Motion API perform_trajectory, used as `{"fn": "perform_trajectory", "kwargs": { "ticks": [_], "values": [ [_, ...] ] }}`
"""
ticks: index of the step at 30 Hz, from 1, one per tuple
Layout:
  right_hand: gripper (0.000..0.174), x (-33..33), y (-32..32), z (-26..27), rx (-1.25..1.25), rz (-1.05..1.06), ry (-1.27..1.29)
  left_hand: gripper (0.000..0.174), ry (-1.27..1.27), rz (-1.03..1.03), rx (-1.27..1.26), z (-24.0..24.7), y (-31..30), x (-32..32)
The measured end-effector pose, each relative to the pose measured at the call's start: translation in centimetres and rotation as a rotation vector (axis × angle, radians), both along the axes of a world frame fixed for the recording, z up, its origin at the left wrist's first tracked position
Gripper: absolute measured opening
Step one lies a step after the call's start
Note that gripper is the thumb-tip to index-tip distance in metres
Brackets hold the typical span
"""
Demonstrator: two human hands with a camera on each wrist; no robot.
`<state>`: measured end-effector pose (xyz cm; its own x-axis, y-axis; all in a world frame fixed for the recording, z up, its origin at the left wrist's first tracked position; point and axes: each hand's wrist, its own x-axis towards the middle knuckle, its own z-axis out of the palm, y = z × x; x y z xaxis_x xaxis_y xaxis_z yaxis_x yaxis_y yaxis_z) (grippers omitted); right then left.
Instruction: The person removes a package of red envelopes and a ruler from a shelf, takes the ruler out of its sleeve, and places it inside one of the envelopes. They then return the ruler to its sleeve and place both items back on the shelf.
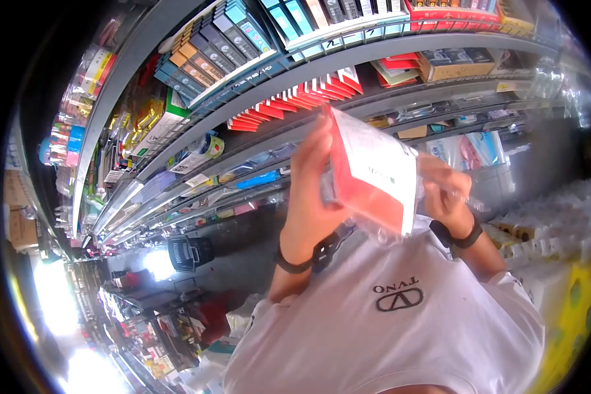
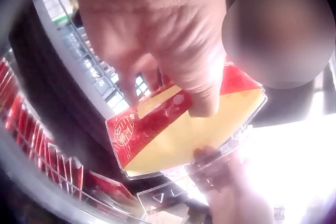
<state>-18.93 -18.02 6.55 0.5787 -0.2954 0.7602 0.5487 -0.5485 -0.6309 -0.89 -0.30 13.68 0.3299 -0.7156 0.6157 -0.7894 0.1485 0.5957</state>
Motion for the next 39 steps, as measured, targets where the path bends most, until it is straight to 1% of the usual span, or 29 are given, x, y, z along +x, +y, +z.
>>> {"fn": "perform_trajectory", "kwargs": {
  "ticks": [1, 2, 3, 5, 6, 7, 8, 10, 12, 13, 16, 17, 18, 19, 22, 25, 28, 29, 31, 32, 34, 35, 38, 39],
  "values": [
    [0.024, 0.6, 0.0, -0.1, 0.022, -0.006, -0.014, 0.094, -0.124, 0.033, 0.002, 0.5, -0.1, 0.3],
    [0.025, 1.1, 0.0, -0.2, 0.044, -0.011, -0.029, 0.093, -0.102, 0.025, 0.007, 1.0, -0.4, 0.3],
    [0.025, 1.3, 0.0, -0.4, 0.107, -0.019, -0.014, 0.093, -0.167, 0.06, -0.051, 1.4, -0.8, -0.3],
    [0.02, 1.7, -0.4, -0.3, 0.144, 0.004, -0.085, 0.092, -0.158, 0.056, -0.069, 3.0, -0.5, -1.1],
    [0.019, 1.6, -0.4, 0.1, 0.067, -0.064, -0.042, 0.092, -0.143, 0.054, -0.069, 3.7, -0.3, -1.5],
    [0.019, 1.4, -0.3, 0.6, -0.004, -0.129, 0.006, 0.094, -0.199, 0.104, 0.046, 4.4, -0.7, -1.2],
    [0.019, 1.4, -0.4, 0.5, 0.052, -0.106, 0.056, 0.089, -0.072, 0.136, 0.107, 2.5, -1.1, -0.2],
    [0.019, 1.4, -0.4, 0.5, 0.168, -0.067, 0.153, 0.086, 0.376, 0.027, 0.015, 0.1, -1.9, 0.7],
    [0.019, 2.3, -0.2, 1.7, 0.207, 0.038, -0.021, 0.083, 0.44, -0.023, -0.019, 0.8, -1.9, 0.6],
    [0.012, 1.8, 0.1, 2.7, 0.197, 0.006, 0.047, 0.082, 0.488, -0.037, -0.024, 1.1, -1.5, 0.1],
    [0.006, 1.4, -0.1, 2.5, 0.23, 0.012, 0.064, 0.085, 0.525, 0.018, -0.043, 1.7, -1.5, -0.2],
    [0.008, 1.1, 0.0, 2.2, 0.263, 0.021, 0.069, 0.085, 0.544, 0.016, -0.041, 1.7, -1.4, -0.1],
    [0.015, 1.0, 0.1, 2.0, 0.296, 0.03, 0.074, 0.086, 0.562, 0.014, -0.04, 1.8, -1.3, 0.0],
    [0.015, 0.8, 0.0, 2.2, 0.294, 0.039, 0.077, 0.086, 0.582, 0.012, -0.039, 1.8, -1.2, -0.1],
    [0.02, 0.5, -0.2, 2.9, 0.198, 0.006, 0.064, 0.088, 0.576, 0.008, -0.063, 2.3, -1.3, -0.6],
    [0.026, -0.3, -0.3, 5.4, 0.067, -0.028, 0.076, 0.091, 0.568, 0.041, -0.11, 3.6, -1.4, -1.5],
    [0.024, -0.2, -0.3, 5.8, 0.083, -0.025, -0.015, 0.093, 0.401, 0.023, -0.052, 4.7, -0.9, -2.0],
    [0.019, 0.0, 0.0, 6.2, 0.17, 0.0, -0.055, 0.094, 0.401, 0.004, -0.075, 4.8, -0.6, -2.1],
    [0.017, -0.6, 0.0, 7.2, 0.221, 0.013, -0.046, 0.097, 0.386, -0.019, -0.146, 4.6, 0.0, -2.5],
    [0.017, -0.9, -0.2, 7.8, 0.184, 0.003, 0.0, 0.099, 0.371, -0.023, -0.196, 4.2, 0.3, -2.6],
    [0.017, -1.1, -0.2, 8.0, 0.147, -0.011, -0.009, 0.102, 0.386, 0.031, -0.252, 4.0, 0.2, -3.0],
    [0.017, -0.6, 0.0, 8.0, 0.143, -0.015, -0.066, 0.106, 0.415, 0.089, -0.261, 4.0, -0.1, -3.3],
    [0.016, -0.6, -0.3, 8.4, 0.152, 0.062, -0.119, 0.113, 0.419, 0.138, -0.281, 4.7, -0.6, -4.0],
    [0.016, -0.1, 0.2, 8.2, 0.194, 0.072, -0.19, 0.114, 0.388, 0.127, -0.313, 4.9, -1.0, -4.0]
  ]
}}
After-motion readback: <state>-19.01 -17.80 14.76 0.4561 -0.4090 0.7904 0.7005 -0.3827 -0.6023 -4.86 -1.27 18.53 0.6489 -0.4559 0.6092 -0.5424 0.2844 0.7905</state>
